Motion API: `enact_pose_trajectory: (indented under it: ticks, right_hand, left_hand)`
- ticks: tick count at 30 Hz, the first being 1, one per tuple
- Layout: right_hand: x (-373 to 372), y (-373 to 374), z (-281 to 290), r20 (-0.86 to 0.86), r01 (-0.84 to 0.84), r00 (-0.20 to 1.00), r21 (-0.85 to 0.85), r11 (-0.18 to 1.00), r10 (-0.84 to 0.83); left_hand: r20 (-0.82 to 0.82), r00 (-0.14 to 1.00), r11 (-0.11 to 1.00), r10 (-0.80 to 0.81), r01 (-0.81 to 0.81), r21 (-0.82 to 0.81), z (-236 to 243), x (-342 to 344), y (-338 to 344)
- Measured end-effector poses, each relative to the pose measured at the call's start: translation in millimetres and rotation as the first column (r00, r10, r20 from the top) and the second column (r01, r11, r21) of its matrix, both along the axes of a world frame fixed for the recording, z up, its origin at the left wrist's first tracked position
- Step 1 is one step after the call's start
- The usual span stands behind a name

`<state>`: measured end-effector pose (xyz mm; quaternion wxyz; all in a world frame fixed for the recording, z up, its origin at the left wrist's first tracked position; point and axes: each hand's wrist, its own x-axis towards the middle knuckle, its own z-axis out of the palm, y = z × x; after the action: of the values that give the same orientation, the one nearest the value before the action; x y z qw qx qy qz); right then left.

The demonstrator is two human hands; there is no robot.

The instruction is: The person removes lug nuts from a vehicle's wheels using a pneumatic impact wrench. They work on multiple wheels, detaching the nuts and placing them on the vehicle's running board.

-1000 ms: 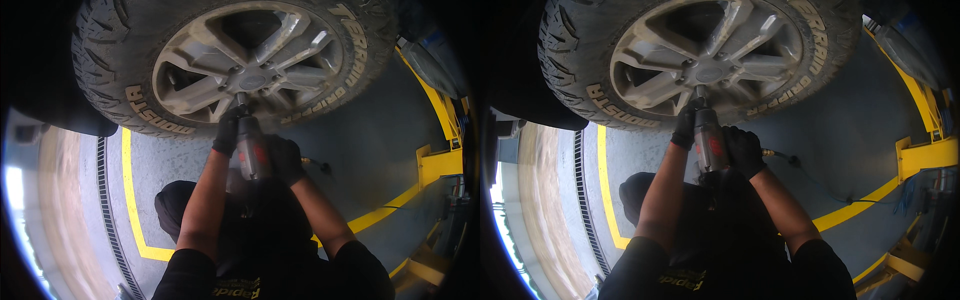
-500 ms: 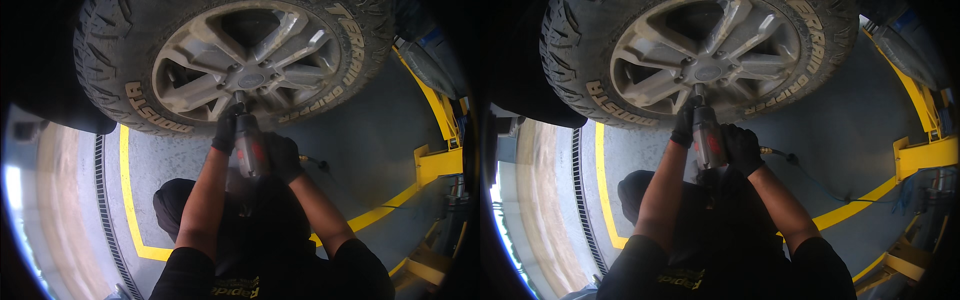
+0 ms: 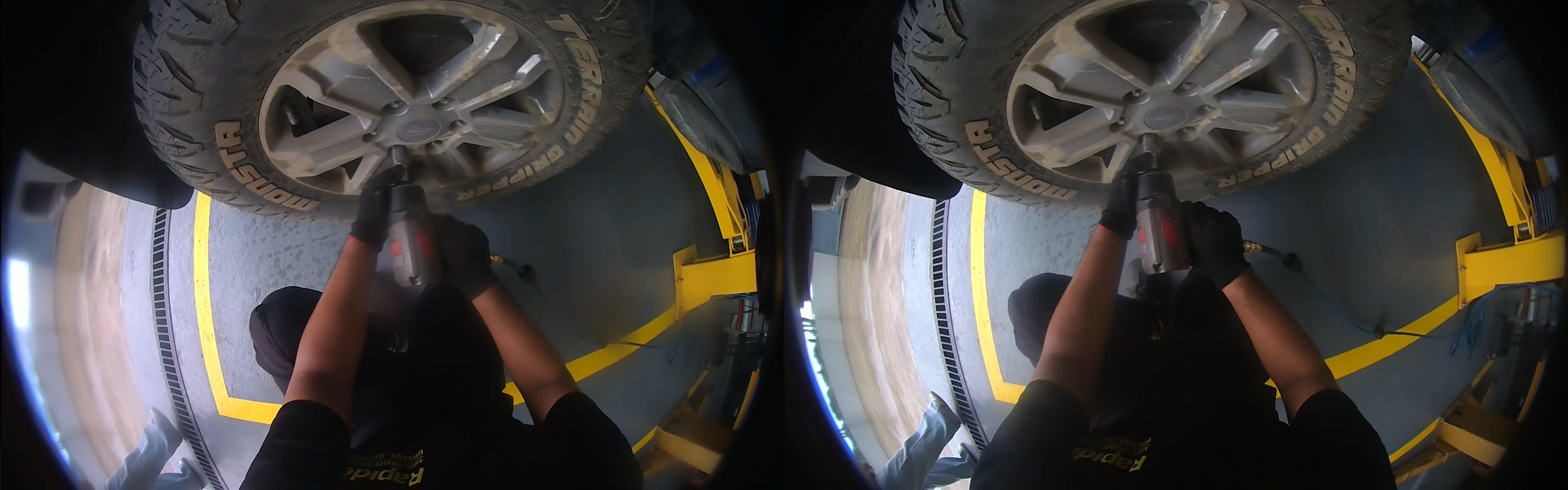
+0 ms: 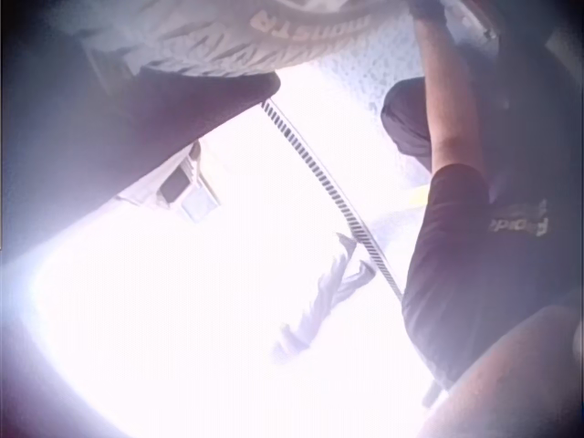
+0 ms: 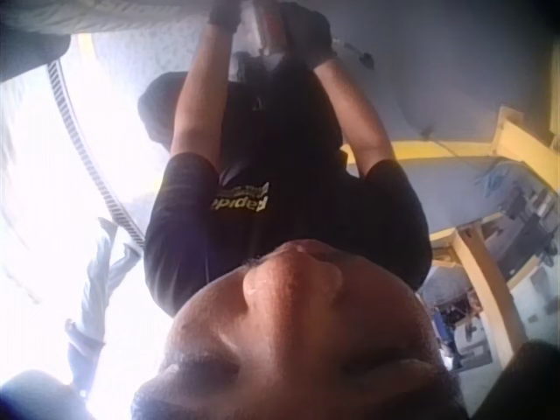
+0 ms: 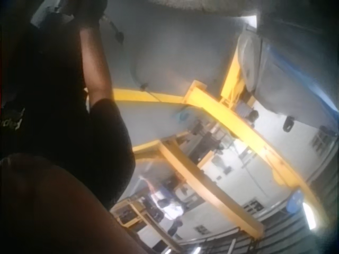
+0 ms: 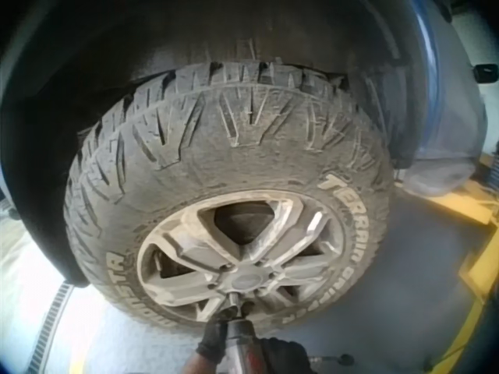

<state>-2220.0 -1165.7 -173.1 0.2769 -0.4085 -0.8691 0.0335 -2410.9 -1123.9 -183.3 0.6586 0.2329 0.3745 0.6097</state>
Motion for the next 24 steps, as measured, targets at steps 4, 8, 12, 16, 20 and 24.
enact_pose_trajectory:
  ticks: [4, 8, 12, 16, 20, 24]
  right_hand:
    - [-2.3, -0.8, -2.1, 0.052, 0.015, 0.999, -0.04, 0.999, -0.013]
    - [-3.0, -0.9, -1.6, 0.045, 0.004, 0.999, -0.03, 1.0, -0.003]
    - [-6.0, -3.8, 6.8, 0.1, 0.026, 0.995, -0.049, 0.998, -0.021]
    - [-4.8, -3.1, 3.4, 0.06, -0.002, 0.998, 0.02, 1.0, 0.001]
    - [-5.7, -6.5, 6.2, 0.005, 0.007, 1.0, 0.006, 1.0, -0.007]
    - [1.6, -4.4, -0.4, 0.02, 0.044, 0.999, 0.009, 0.999, -0.044]
  left_hand:
    - [-0.049, 0.994, 0.995, 0.097, -0.096, 0.017, 11.0, 5.2, -4.3]
    - [0.014, 0.998, 0.998, 0.058, -0.058, -0.036, 27.9, 7.2, -9.4]
    - [0.058, 0.996, 0.997, 0.066, -0.064, -0.036, 16.1, 1.5, -7.6]
    - [-0.515, 0.823, 0.95, 0.239, -0.088, 0.3, 2.3, 2.2, -5.1]
    - [-0.309, 0.942, 0.988, 0.132, -0.098, 0.123, 14.0, 4.4, -9.0]
    - [-0.228, 0.968, 0.993, 0.109, -0.096, 0.067, 20.1, 14.8, -8.1]
